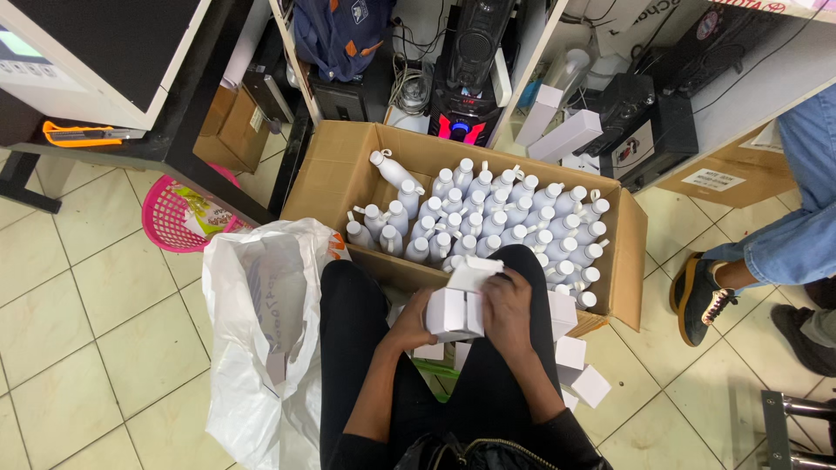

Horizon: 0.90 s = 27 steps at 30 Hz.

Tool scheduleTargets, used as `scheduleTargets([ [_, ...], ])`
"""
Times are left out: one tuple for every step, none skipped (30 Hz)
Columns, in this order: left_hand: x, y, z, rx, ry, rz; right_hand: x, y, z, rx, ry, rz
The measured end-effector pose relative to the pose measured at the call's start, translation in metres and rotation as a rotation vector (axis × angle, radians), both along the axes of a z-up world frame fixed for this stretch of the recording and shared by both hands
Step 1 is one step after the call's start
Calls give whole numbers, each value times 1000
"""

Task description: The person wraps individual white bottles in plastic and places them into white cardboard boxes.

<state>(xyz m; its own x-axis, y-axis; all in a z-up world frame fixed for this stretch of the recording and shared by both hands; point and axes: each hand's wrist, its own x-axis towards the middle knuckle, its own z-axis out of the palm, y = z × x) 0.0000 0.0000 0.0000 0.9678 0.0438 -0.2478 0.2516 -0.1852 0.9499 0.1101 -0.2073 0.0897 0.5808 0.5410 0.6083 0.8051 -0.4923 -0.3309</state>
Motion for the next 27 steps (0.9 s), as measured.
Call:
scheduleTargets([
  [-1,0,3,-4,2,0,-7,5,14,-4,2,0],
  [-2,0,6,-12,23,32,-14,10,29,-22,35,99],
  [-1,3,8,-15,41,64,-19,17,43,-36,64,197],
  [0,3,10,-15,40,65,-19,15,41,-36,62,198],
  [-1,3,12,6,57,79,-20,12,39,-82,132,218],
  [-1,4,15,28,75,94,-21,9,37,-128,201,238],
  [-1,4,11,28,76,95,-20,8,33,-127,202,239],
  [-1,4,7,33,51,98,-18,7,28,-171,245,201],
  [0,3,3,37,26,99,-17,4,24,-215,287,160],
  [-1,2,1,36,26,97,-18,3,20,-216,288,158],
  [0,2,-1,66,3,97,-18,3,16,-237,334,131],
  [2,3,-3,96,-20,97,-17,3,12,-259,380,104],
  [1,1,-1,96,-17,95,-15,0,5,-259,383,103],
  [0,0,1,106,-17,98,-14,-4,-3,-214,371,100],
  [2,1,3,119,-21,102,-9,-5,-10,-167,353,99],
  [3,4,-4,121,-23,102,-7,-6,-7,-165,351,99],
  [2,4,-12,131,-33,105,-6,-8,-4,-165,256,55],
  [1,4,-20,142,-42,108,-6,-11,-1,-165,161,10],
  [2,3,-14,142,-44,106,-5,-11,-7,-165,160,8],
  [3,2,-7,166,-29,92,-4,-12,-14,-228,115,-30],
  [5,0,-1,190,-15,74,-3,-15,-20,-291,70,-73],
  [2,-3,0,188,-18,68,-7,-14,-24,-292,68,-79],
  [5,-3,2,242,-25,50,-9,-11,-28,-390,94,-101],
  [7,-4,4,296,-33,32,-9,-8,-32,-486,121,-124],
  [7,-3,3,295,-38,19,-12,-5,-23,-486,121,-139],
  [6,-3,3,312,-35,27,-15,-2,-15,-407,120,-59],
  [8,-2,2,331,-36,33,-16,2,-6,-326,115,19],
])
